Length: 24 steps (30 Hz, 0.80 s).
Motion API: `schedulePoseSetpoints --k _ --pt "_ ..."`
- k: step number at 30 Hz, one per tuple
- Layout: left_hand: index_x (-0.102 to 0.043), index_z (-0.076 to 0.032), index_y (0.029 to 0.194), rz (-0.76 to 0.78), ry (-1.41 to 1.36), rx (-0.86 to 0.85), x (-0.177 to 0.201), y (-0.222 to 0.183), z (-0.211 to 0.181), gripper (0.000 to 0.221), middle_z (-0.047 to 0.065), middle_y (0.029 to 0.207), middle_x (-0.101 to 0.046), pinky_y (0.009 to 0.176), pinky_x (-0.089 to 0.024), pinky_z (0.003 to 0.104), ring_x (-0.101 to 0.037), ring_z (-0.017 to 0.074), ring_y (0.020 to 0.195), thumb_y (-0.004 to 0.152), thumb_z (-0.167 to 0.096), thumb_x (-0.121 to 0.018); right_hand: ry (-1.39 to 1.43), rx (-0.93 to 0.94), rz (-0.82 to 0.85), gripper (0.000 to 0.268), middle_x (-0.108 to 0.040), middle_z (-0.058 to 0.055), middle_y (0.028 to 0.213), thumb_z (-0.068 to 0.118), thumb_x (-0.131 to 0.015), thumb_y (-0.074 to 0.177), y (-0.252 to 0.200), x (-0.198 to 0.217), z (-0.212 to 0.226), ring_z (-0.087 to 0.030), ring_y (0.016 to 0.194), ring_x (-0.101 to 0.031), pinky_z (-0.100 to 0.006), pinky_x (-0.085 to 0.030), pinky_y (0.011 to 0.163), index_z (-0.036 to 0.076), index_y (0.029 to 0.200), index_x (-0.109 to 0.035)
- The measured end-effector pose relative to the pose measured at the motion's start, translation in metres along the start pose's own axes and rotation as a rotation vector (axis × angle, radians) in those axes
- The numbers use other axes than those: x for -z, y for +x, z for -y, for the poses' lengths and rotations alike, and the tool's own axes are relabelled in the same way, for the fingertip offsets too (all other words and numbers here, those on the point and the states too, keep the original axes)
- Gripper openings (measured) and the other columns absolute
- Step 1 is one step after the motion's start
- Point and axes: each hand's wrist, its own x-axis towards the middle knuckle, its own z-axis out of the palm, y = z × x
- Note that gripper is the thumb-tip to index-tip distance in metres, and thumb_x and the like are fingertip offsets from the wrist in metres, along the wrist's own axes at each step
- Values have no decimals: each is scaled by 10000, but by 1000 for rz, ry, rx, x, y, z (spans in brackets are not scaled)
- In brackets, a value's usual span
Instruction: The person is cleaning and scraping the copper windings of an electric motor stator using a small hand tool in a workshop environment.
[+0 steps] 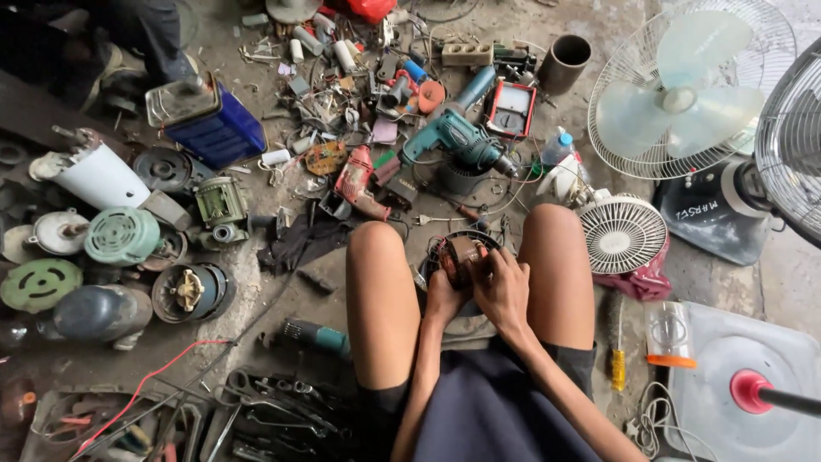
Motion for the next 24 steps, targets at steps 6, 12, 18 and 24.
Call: schedulePoseSetpoints --k 6,12,18,24 --pt "-750 51 870 -32 37 -74 5 0 -4 308 243 801 -713 659 -510 331 -727 391 889 701 -204 -789 -24 8 35 363 -528 -28 838 476 -732 907 17 6 18 -268 846 -626 -365 -380 767 148 907 -576" --pt "-751 28 930 -13 32 5 2 -11 -34 430 236 902 -738 826 -539 505 -716 412 1003 668 -302 -837 -4 24 25 366 -571 -30 855 351 -773 892 35 2 20 -288 799 -642 -415 -413 753 139 1167 -658" --pt "-746 49 912 -10 92 36 4 -26 -43 399 236 932 -733 820 -529 546 -701 412 1030 687 -275 -802 -3 -2 13 359 -507 30 757 464 -774 893 -3 2 -6 -241 741 -625 -354 -408 744 192 802 -559" --pt "-752 25 923 7 64 -6 -1 -5 -16 408 223 916 -724 706 -477 521 -696 403 1009 706 -320 -773 -58 24 35 337 -528 -8 814 455 -754 918 29 4 15 -288 783 -638 -397 -410 768 163 888 -589"
